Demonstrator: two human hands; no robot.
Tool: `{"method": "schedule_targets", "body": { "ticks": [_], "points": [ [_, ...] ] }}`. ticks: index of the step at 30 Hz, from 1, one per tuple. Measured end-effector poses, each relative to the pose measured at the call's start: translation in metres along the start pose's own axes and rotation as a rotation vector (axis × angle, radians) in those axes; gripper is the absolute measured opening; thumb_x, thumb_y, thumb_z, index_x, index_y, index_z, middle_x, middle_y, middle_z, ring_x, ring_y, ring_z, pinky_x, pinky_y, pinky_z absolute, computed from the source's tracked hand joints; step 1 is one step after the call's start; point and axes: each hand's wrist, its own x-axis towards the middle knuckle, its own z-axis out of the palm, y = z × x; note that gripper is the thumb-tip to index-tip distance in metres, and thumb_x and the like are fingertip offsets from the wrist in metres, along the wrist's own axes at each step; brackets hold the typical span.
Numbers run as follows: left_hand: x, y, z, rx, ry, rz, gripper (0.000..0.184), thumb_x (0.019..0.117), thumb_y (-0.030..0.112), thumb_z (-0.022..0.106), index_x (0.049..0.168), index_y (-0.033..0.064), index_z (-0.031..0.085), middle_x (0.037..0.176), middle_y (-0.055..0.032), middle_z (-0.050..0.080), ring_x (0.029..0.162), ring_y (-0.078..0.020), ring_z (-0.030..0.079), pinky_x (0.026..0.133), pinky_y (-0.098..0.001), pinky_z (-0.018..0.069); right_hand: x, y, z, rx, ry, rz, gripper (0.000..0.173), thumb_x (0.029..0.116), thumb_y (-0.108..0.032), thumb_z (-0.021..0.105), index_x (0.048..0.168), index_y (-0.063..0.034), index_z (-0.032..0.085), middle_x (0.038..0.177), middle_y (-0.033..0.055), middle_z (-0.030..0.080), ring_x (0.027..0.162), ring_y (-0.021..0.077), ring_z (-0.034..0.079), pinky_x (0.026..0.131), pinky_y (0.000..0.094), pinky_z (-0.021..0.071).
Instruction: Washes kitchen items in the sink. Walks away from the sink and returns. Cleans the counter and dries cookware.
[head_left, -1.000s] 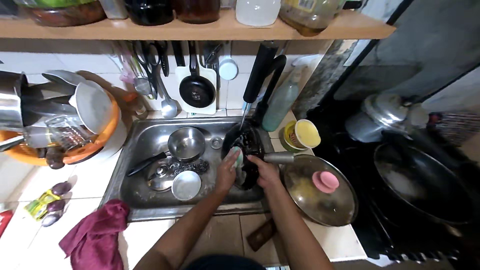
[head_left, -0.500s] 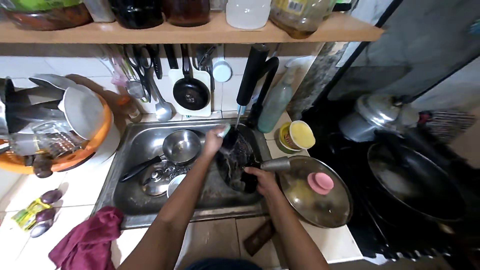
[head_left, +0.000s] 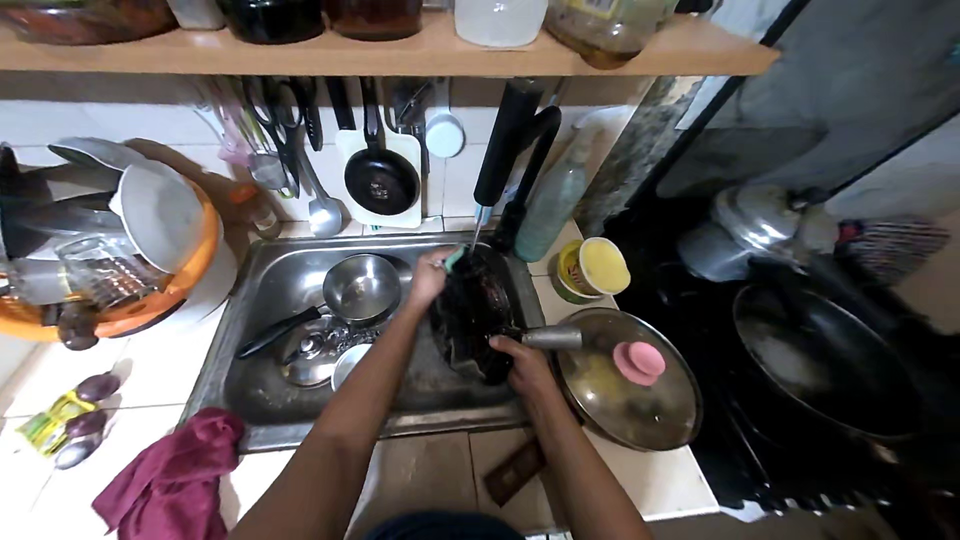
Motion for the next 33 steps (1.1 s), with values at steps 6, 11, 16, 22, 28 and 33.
{"method": "schedule_targets", "body": {
  "ticks": [6,11,16,22,28,33],
  "points": [
    [-0.003,-0.042,-0.012,0.070,-0.088,-0.530,0.034,0.1098,0.012,0.041,0.135,-0.0008,0.060,0.130,-0.0283,0.061,0.118,-0.0398,0.060,0.101,-0.0562,0.0471,-0.001,-0.008,0.002,0.248,0.077,0.031,0.011,0.0936,0.001,0.050,0.099,-0.0036,0.059,0.078,0.0043,0.068,0.071,0.0111,0.068,0.065,0.0296,0.0592],
    [-0.042,-0.038,-0.021,0.357,-0.343,-0.802,0.043,0.1125,0.020,0.037,0.144,-0.0076,0.048,0.147,-0.0295,0.048,0.137,-0.0391,0.049,0.113,-0.0528,0.0382,0.011,-0.013,0.001,0.545,0.013,-0.080,0.018,0.0956,-0.007,0.038,0.099,-0.0073,0.056,0.078,0.0054,0.069,0.071,0.0146,0.070,0.064,0.0344,0.0607],
    [-0.109,-0.026,0.006,-0.107,0.126,-0.751,0.039,0.1124,0.013,0.036,0.142,-0.0085,0.050,0.142,-0.0295,0.053,0.130,-0.0367,0.053,0.110,-0.0494,0.0418,0.014,-0.034,0.019,0.583,0.197,-0.008,0.010,0.1001,-0.013,0.047,0.101,-0.0098,0.056,0.081,0.0069,0.064,0.071,0.0173,0.065,0.061,0.0373,0.0563],
    [-0.145,-0.012,0.007,-0.117,0.238,-0.526,0.045,0.1070,-0.003,0.035,0.151,-0.0086,0.041,0.153,-0.0284,0.045,0.144,-0.0343,0.045,0.120,-0.0443,0.0338,0.017,-0.024,0.032,0.676,0.238,0.009,0.012,0.1012,-0.015,0.049,0.109,-0.0082,0.055,0.090,0.0105,0.063,0.079,0.0209,0.065,0.067,0.0422,0.0565],
    [-0.169,0.029,0.035,0.103,0.116,-0.121,0.046,0.0987,-0.011,0.040,0.144,-0.0104,0.051,0.155,-0.0320,0.042,0.146,-0.0421,0.041,0.122,-0.0458,0.0326,0.024,-0.012,0.048,0.724,0.271,0.015,0.016,0.1023,-0.017,0.049,0.113,-0.0077,0.055,0.096,0.0110,0.063,0.084,0.0226,0.065,0.069,0.0436,0.0557],
    [-0.140,0.051,0.056,0.256,-0.106,0.091,0.039,0.0976,-0.008,0.051,0.135,-0.0065,0.063,0.151,-0.0272,0.050,0.146,-0.0430,0.042,0.124,-0.0507,0.0291,0.021,-0.004,0.049,0.632,0.253,0.048,0.016,0.1022,-0.013,0.051,0.115,-0.0045,0.055,0.096,0.0111,0.061,0.082,0.0204,0.064,0.072,0.0391,0.0560]
  ]
}}
